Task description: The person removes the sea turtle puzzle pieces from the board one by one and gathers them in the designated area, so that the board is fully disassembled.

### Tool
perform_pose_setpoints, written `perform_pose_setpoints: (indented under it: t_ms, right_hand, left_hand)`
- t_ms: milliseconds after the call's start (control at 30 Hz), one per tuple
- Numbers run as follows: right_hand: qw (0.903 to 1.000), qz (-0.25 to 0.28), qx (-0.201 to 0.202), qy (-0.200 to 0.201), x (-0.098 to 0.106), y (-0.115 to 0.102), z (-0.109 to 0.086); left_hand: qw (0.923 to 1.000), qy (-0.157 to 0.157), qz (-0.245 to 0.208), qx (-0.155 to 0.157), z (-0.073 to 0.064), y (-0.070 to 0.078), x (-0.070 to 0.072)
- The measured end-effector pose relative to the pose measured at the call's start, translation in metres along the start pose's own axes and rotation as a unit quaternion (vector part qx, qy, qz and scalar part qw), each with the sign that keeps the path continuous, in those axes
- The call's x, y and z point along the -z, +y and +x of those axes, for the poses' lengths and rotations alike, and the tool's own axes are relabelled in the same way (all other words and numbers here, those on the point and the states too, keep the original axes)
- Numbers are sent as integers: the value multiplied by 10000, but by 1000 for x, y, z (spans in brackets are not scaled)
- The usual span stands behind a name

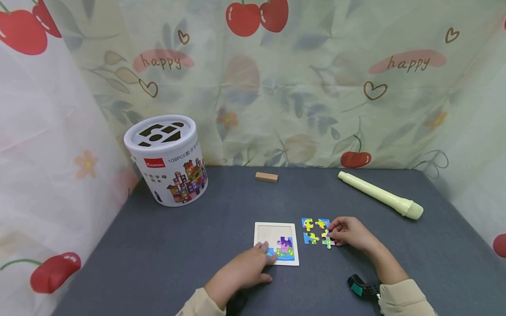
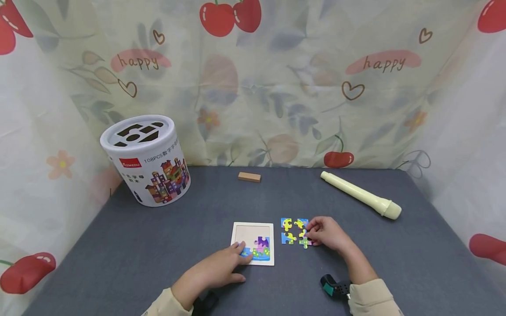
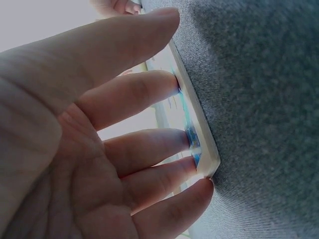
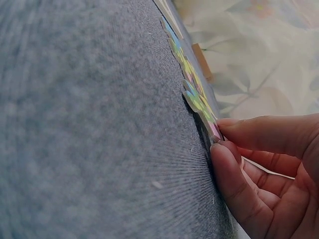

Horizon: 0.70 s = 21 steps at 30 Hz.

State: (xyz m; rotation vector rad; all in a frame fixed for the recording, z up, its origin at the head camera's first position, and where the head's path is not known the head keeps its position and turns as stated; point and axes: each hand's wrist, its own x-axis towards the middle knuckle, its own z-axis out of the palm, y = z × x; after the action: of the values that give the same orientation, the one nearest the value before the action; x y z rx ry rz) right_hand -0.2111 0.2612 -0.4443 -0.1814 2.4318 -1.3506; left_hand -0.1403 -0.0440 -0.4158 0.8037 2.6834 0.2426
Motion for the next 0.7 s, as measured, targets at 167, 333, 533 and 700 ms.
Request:
perform_pose_setpoints:
  t_ms: [167,333,533,700]
  right_hand:
    - [10000,-32,76,-3,0,-1,0]
    - [9999,-86,50,83,-1,-1,1]
    - [9999,-33,25,107,-1,0,1]
    - [9999,-17,20,158,-1,0,1]
  left_hand:
    - [10000,-40,52,-21,1,-1,0]
    - [9999,-139,66,-4,3,-2,-1]
    - [9999,-125,86,-21,3,-1,-1]
    - [9999,-79,117,-47,1,-1,0]
